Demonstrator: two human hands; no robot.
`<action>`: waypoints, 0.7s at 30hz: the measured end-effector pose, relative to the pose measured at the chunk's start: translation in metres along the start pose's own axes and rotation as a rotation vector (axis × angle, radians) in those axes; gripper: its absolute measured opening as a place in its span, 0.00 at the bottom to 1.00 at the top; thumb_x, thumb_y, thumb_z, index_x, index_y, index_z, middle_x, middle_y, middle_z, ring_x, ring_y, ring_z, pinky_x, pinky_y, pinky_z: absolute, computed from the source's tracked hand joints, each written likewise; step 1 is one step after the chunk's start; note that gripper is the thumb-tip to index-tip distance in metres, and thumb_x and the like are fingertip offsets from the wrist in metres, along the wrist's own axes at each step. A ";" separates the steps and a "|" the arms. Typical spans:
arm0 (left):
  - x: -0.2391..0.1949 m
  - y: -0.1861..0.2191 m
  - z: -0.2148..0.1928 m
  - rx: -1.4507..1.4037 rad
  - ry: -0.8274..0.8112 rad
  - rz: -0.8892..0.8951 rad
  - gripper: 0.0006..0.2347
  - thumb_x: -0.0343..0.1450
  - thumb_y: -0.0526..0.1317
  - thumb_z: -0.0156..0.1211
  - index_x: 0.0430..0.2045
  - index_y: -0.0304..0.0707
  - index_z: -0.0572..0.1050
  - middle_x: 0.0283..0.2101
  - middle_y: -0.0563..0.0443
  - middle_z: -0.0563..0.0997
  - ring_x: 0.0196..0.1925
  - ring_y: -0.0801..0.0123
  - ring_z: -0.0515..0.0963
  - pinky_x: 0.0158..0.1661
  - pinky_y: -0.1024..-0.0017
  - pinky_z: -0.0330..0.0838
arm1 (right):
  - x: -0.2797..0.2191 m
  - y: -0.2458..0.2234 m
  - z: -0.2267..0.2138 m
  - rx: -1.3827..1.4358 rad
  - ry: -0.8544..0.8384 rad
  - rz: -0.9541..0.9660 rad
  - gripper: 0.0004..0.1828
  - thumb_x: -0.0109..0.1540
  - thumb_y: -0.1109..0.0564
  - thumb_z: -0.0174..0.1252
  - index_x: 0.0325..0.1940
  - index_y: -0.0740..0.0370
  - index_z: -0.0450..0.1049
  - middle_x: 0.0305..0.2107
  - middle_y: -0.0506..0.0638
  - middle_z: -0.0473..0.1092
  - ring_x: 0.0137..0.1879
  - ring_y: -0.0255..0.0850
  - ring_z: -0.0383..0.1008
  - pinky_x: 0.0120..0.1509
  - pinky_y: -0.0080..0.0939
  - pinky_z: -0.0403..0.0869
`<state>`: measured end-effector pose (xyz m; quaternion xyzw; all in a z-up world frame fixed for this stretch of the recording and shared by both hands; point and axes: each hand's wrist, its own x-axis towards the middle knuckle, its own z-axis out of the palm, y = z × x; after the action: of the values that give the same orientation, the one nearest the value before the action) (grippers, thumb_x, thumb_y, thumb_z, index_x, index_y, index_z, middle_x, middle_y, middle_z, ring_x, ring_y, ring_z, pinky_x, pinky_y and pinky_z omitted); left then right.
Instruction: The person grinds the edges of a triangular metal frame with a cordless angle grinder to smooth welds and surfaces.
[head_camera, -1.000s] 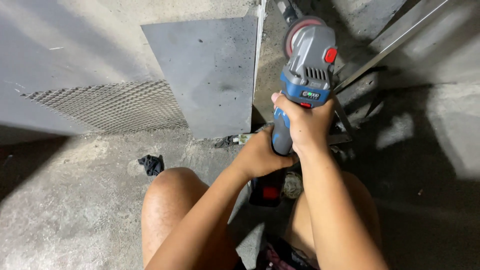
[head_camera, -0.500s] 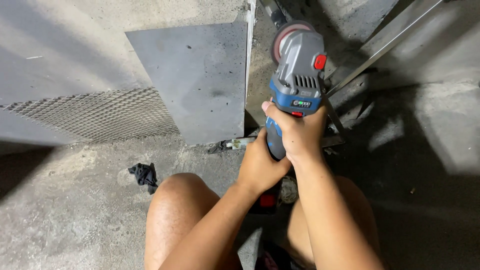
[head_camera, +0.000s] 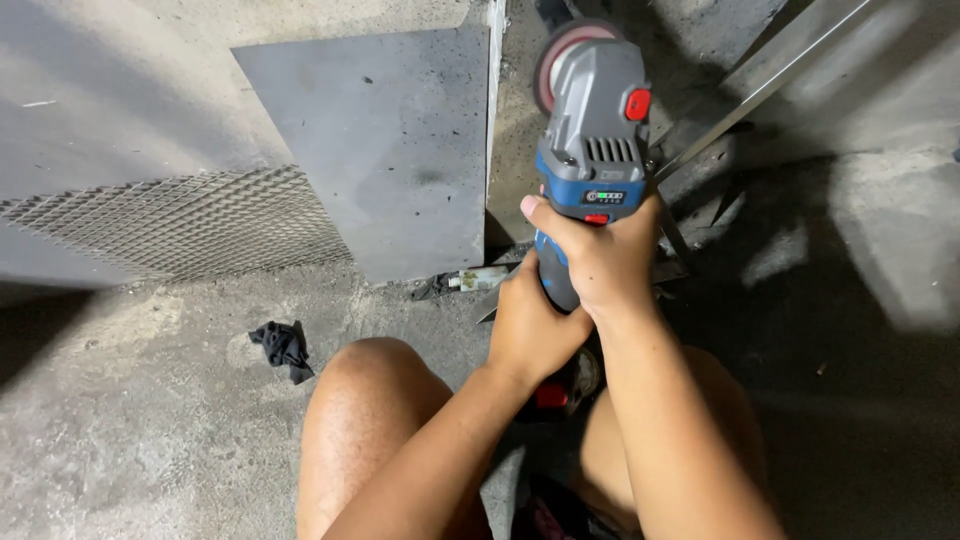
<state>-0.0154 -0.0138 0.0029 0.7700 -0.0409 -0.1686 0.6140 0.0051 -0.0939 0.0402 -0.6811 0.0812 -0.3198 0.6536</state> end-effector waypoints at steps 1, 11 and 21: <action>0.002 0.000 0.000 -0.014 0.021 0.007 0.29 0.60 0.50 0.66 0.49 0.25 0.72 0.43 0.27 0.83 0.52 0.35 0.81 0.48 0.44 0.77 | 0.002 -0.004 0.001 0.004 -0.021 -0.014 0.13 0.48 0.71 0.72 0.33 0.64 0.78 0.25 0.48 0.74 0.36 0.33 0.76 0.49 0.43 0.78; -0.008 -0.004 -0.005 -0.025 -0.009 -0.001 0.32 0.60 0.52 0.65 0.53 0.23 0.71 0.44 0.24 0.82 0.53 0.33 0.80 0.50 0.42 0.76 | -0.011 -0.002 0.003 0.001 0.010 0.004 0.11 0.48 0.71 0.70 0.31 0.64 0.77 0.23 0.48 0.72 0.32 0.34 0.75 0.47 0.44 0.78; -0.005 -0.005 -0.002 -0.040 0.010 0.016 0.29 0.62 0.51 0.66 0.49 0.22 0.72 0.43 0.25 0.83 0.51 0.33 0.81 0.48 0.43 0.77 | -0.007 -0.006 0.001 0.006 -0.020 -0.015 0.11 0.48 0.71 0.70 0.31 0.64 0.78 0.24 0.48 0.73 0.33 0.33 0.73 0.48 0.44 0.77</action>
<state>-0.0203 -0.0094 -0.0004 0.7579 -0.0409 -0.1606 0.6309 -0.0018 -0.0884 0.0431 -0.6829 0.0683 -0.3180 0.6540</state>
